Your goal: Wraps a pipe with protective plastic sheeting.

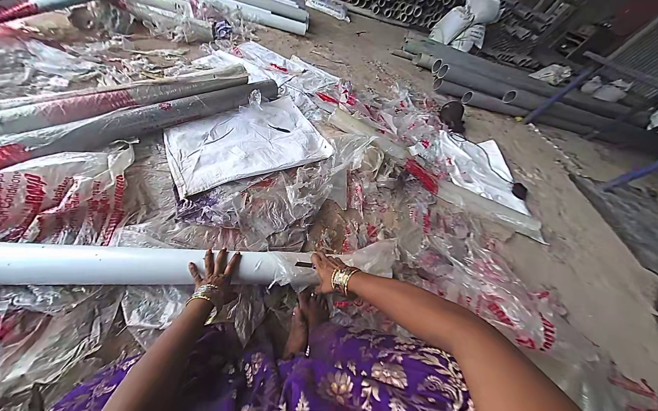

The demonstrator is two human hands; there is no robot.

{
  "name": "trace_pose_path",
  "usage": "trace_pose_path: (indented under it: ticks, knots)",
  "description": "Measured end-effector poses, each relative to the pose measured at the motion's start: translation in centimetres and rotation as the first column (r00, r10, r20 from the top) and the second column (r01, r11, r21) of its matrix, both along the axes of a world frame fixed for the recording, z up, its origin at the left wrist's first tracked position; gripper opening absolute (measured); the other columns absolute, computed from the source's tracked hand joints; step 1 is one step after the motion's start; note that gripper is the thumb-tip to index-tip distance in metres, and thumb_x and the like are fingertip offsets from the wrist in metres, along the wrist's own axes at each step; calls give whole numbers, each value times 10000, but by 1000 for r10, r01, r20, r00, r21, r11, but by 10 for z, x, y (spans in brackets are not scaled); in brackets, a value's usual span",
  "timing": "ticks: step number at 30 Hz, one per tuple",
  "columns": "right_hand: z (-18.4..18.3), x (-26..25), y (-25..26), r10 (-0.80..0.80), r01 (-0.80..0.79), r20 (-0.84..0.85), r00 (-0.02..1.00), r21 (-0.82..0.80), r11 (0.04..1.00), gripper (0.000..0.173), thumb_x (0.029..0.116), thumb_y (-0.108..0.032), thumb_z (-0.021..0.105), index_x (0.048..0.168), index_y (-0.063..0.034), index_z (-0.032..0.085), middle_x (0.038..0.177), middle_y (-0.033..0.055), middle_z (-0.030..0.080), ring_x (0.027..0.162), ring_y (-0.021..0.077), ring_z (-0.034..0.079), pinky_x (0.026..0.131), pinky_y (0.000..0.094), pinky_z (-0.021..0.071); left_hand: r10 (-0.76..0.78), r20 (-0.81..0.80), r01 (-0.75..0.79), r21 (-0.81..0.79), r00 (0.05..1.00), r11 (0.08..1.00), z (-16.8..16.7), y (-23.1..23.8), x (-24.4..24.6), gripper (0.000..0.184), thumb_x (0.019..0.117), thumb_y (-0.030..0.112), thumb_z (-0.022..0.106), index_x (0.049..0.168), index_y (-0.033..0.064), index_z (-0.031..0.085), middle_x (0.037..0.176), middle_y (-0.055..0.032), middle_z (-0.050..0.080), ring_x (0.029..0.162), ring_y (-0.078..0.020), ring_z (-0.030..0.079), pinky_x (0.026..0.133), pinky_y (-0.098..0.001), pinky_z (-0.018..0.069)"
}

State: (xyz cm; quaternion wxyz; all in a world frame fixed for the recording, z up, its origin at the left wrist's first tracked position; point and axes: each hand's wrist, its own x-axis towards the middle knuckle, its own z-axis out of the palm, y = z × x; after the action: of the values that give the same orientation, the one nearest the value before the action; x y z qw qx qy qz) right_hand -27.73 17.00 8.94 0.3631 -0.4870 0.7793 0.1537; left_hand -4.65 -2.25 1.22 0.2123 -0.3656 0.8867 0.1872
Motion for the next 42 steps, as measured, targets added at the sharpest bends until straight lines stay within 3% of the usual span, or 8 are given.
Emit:
trace_pose_path:
  ticks: [3, 6, 10, 21, 26, 30, 35, 42]
  knots:
    - [-8, 5, 5, 80, -80, -89, 993, 5, 997, 971, 815, -380, 880, 1539, 4, 358, 1626, 292, 285, 1396, 512, 432, 1088, 706, 360, 5, 15, -5, 16, 1000, 1000, 3, 0, 0, 1165, 803, 442, 850, 1675, 306, 89, 1740, -171, -48, 1572, -471, -142, 1132, -818, -73]
    - [-7, 4, -1, 64, -70, -155, 986, -35, 997, 597, 972, -75, 656, 1501, 26, 400, 1529, 305, 437, 1342, 491, 511, 1084, 621, 409, 15, 24, -16, 26, 1000, 1000, 9, 1, 0, 1149, 814, 438, 840, 1674, 317, 88, 1742, -154, -66, 1573, -464, -149, 1133, -816, -68]
    - [15, -10, -24, -51, 44, -211, 976, -34, 998, 555, 981, 65, 518, 1517, -18, 403, 1315, 303, 624, 1247, 472, 609, 1002, 619, 481, 9, 42, -11, 32, 999, 999, 9, 5, 3, 1170, 809, 447, 845, 1675, 318, 68, 1741, -150, -79, 1573, -453, -162, 1135, -807, -76]
    - [40, -48, -38, -203, 186, -224, 953, -96, 978, 537, 952, -53, 666, 1461, -23, 500, 1392, 299, 581, 1306, 478, 563, 1025, 643, 468, -38, 110, 32, 54, 993, 998, 11, 25, 21, 1257, 804, 389, 864, 1674, 270, -36, 1713, -185, -198, 1549, -492, -209, 1137, -812, -51]
    - [35, -54, -24, -218, 203, -82, 973, -161, 966, 479, 1011, -78, 599, 1460, 32, 476, 1413, 297, 569, 1349, 433, 543, 1129, 570, 413, -26, 110, 26, 3, 994, 1000, 57, 22, -26, 785, 903, 270, 767, 1555, 39, 396, 1586, -351, 312, 1457, -566, 307, 1198, -720, 141]
    - [27, -44, -17, -361, 360, 29, 932, -193, 913, 526, 1042, -69, 555, 1524, 47, 379, 1448, 311, 537, 1370, 425, 529, 1155, 543, 392, -22, 99, 14, 86, 995, 996, 51, -15, -57, 845, 827, 387, 849, 1510, 55, 477, 1563, -324, 383, 1473, -535, 315, 1169, -777, 133]
    - [5, -36, -11, -433, 444, 112, 895, -118, 888, 551, 1072, -114, 512, 1556, 48, 303, 1484, 320, 500, 1396, 415, 511, 1164, 542, 390, -145, 52, 126, 268, 988, 955, 8, -28, -79, 949, 758, 440, 895, 1566, 268, 429, 1578, -196, 447, 1477, -491, 342, 1148, -803, 149]
    - [10, -30, -3, -431, 437, 126, 894, -26, 899, 536, 1084, -148, 502, 1541, 76, 334, 1510, 315, 476, 1425, 404, 474, 1183, 524, 357, -113, -111, 132, 180, 987, 975, -3, 9, -41, 992, 795, 357, 878, 1619, 229, 341, 1667, -136, 326, 1559, -440, 192, 1172, -780, 20]
